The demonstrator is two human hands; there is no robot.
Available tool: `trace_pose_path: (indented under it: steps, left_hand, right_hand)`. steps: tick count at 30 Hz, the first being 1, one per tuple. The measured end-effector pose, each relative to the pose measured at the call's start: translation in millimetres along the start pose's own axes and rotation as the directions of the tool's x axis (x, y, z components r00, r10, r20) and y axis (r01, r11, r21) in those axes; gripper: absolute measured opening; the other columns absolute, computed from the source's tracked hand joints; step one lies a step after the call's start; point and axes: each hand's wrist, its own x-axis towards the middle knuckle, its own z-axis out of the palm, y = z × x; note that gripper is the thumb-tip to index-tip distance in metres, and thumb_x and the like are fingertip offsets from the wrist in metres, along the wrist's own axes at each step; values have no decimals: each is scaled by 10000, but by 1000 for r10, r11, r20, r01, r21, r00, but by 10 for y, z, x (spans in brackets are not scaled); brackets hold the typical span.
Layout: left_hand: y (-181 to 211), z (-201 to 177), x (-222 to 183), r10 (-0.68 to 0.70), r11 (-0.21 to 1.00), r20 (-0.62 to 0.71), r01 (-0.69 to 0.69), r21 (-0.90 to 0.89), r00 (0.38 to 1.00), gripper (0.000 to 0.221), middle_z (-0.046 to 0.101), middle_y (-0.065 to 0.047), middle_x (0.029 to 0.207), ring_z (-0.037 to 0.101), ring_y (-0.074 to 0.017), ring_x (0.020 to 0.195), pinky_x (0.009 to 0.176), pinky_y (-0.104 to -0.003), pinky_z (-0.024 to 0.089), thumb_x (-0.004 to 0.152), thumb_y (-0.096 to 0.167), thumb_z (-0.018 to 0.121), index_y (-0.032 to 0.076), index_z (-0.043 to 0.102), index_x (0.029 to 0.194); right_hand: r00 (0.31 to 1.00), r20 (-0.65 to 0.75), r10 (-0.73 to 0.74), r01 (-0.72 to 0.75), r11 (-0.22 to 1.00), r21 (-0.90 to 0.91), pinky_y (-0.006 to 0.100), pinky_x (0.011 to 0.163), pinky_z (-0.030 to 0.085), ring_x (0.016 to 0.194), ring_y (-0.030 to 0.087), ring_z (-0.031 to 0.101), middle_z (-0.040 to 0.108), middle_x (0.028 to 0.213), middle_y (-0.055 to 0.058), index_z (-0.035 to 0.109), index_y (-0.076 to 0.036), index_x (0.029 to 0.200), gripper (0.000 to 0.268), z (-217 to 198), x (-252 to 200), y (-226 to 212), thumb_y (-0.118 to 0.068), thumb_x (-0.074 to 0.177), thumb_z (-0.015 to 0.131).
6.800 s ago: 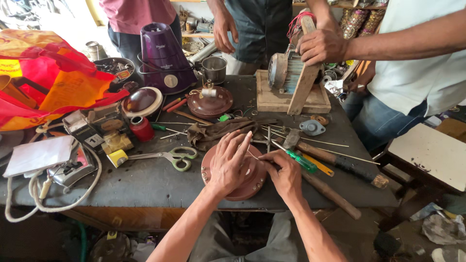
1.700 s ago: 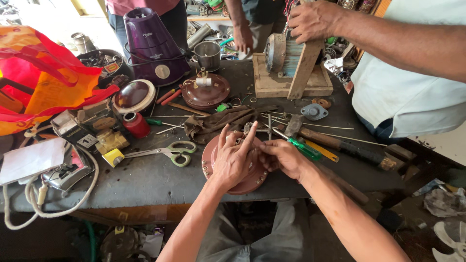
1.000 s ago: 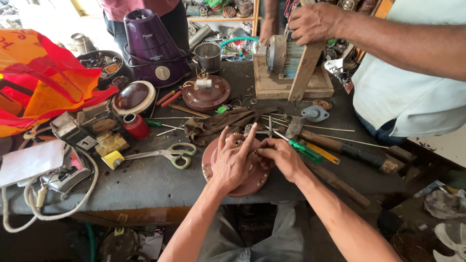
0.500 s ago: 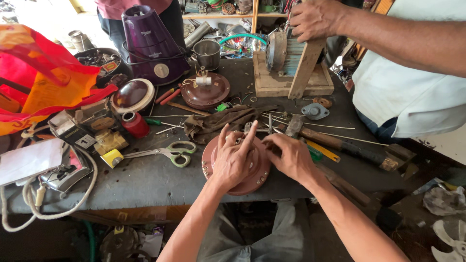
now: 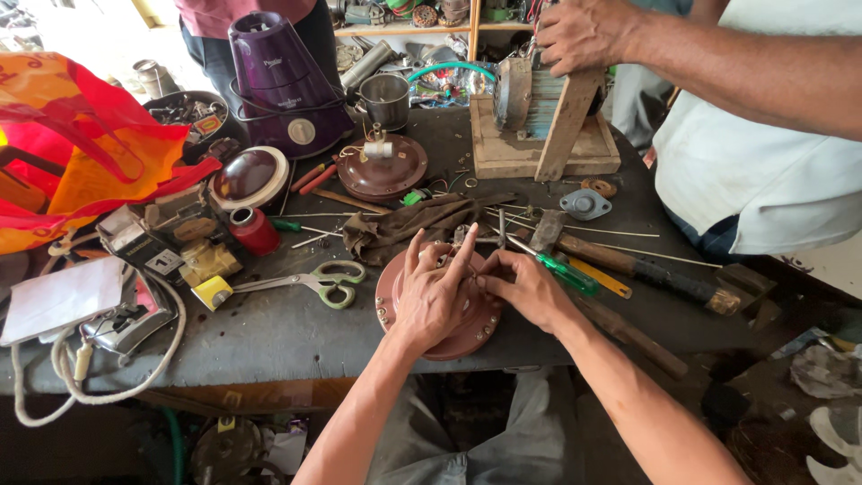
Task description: The person works on the base of a small appliance, likely a fan, using a screwdriver to tighten screws on a socket holder. They manipulate wires and components within the base while seated at a cluttered workbench.
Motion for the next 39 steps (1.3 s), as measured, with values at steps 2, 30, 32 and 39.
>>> trace_pose_path:
  steps: [2, 30, 32, 39]
  left_hand:
    - [7, -4, 0, 4, 1000, -7, -3, 7, 1000, 776, 757, -26, 891, 600, -299, 1175, 1248, -575, 197, 904, 156, 660, 88, 329, 1602]
    - [4, -26, 13, 8, 999, -27, -9, -36, 1000, 813, 755, -33, 878, 596, -301, 1157, 1238, -565, 227, 869, 123, 673, 51, 321, 1599]
    - [3, -36, 10, 6, 999, -23, -7, -43, 1000, 814, 758, -27, 885, 596, -302, 1160, 1237, -559, 231, 874, 134, 676, 56, 321, 1602]
    - [32, -118, 20, 2, 998, 4, -2, -58, 1000, 811, 747, -49, 967, 562, -311, 1235, 1239, -567, 236, 858, 132, 699, 58, 351, 1587]
  right_hand:
    - [995, 69, 78, -90, 976, 200, 274, 659, 538, 693, 115, 645, 709, 786, 25, 686, -3, 942, 155, -27, 48, 31, -124, 884, 765]
    - [789, -21, -614, 450, 601, -660, 337, 728, 578, 838, 222, 719, 711, 917, 58, 700, -75, 991, 273, 11, -131, -239, -94, 743, 812]
    - [703, 53, -709, 484, 423, -766, 364, 744, 569, 857, 252, 703, 712, 922, 25, 714, -104, 941, 239, 36, -132, -285, -110, 726, 818]
    - [722, 6, -692, 398, 408, -821, 366, 721, 563, 848, 243, 697, 706, 922, 26, 719, -91, 971, 182, 96, -177, -298, -86, 803, 790]
